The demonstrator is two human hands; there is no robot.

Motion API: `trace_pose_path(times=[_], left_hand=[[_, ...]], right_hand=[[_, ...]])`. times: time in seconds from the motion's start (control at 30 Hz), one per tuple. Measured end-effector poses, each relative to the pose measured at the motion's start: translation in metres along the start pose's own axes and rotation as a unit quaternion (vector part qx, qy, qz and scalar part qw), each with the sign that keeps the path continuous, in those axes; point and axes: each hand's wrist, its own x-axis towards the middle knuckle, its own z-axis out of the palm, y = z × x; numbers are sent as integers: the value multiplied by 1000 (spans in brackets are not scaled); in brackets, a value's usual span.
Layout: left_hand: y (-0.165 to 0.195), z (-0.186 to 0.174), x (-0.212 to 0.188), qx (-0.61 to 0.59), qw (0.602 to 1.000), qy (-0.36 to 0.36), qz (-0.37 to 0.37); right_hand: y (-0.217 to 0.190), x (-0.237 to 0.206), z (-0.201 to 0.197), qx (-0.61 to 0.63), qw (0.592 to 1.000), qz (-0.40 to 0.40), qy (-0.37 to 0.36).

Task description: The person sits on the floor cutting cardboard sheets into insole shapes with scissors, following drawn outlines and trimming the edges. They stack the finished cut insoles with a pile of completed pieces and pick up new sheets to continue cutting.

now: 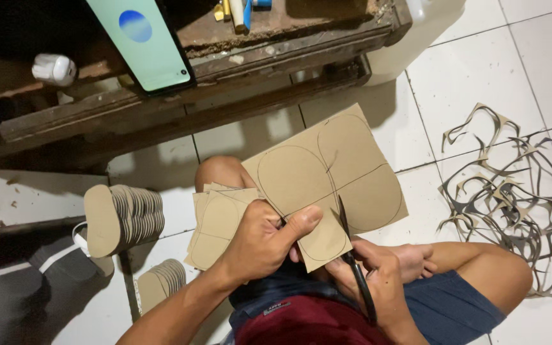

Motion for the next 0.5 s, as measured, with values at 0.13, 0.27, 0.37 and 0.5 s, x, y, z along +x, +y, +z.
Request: trace_pose_path(times=[0.13,0.27,0.37,0.5], left_hand=[[4,1,-2,6,1000,3,-2],[1,4,-3,-15,1000,-3,-7],[-2,5,-5,-40,999,14,-6],[-6,7,-6,-40,999,15,-15]], right_hand=[[-5,1,1,129,954,268,15],[-9,1,1,169,950,262,36],[-11,1,2,177,952,246,47],[-8,-4,9,197,946,244,75]])
